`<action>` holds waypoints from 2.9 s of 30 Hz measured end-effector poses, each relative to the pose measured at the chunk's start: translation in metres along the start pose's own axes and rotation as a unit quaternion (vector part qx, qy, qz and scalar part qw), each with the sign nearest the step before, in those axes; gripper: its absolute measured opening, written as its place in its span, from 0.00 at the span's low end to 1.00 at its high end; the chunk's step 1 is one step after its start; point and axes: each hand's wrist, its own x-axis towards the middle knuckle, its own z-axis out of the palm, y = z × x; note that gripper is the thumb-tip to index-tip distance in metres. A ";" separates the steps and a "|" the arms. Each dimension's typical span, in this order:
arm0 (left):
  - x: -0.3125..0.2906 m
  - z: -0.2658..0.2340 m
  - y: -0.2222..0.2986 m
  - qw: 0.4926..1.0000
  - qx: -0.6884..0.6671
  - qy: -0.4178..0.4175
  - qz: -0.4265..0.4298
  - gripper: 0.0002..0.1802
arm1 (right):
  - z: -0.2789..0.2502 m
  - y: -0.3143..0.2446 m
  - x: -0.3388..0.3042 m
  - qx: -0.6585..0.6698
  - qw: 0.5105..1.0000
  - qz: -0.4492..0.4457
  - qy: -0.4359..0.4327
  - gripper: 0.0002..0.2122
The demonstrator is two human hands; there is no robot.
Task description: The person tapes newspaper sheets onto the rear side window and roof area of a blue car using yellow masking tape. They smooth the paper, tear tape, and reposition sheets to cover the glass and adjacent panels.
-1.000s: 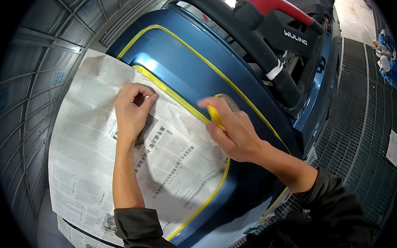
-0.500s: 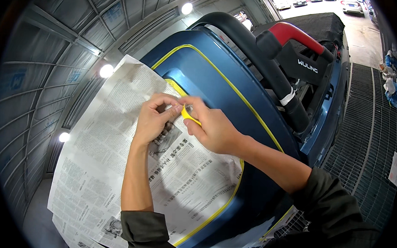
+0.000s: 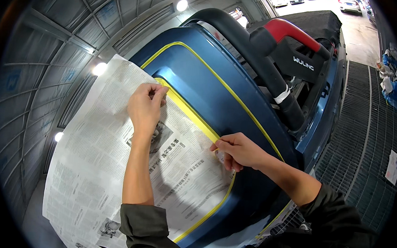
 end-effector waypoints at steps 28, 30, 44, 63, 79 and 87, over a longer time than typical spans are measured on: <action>-0.023 0.021 -0.005 0.986 0.126 0.057 0.098 0.19 | -0.026 0.031 -0.022 0.120 0.992 0.035 -0.008 0.17; -0.024 0.019 -0.007 0.984 0.135 0.056 0.106 0.19 | -0.030 0.056 -0.028 0.085 0.994 0.061 -0.020 0.16; -0.066 0.043 0.006 0.962 0.204 0.063 0.168 0.28 | -0.022 0.090 -0.005 0.032 0.993 0.094 0.058 0.14; -0.115 0.061 0.016 0.961 0.226 0.021 0.158 0.42 | -0.045 0.092 -0.018 0.068 0.994 0.087 -0.017 0.13; -0.158 0.093 0.027 0.973 0.193 -0.031 0.125 0.42 | -0.002 0.117 -0.005 0.071 0.984 -0.022 0.163 0.10; -0.157 0.095 0.028 0.965 0.223 -0.053 0.126 0.43 | 0.018 0.140 -0.051 0.060 0.964 -0.121 0.227 0.07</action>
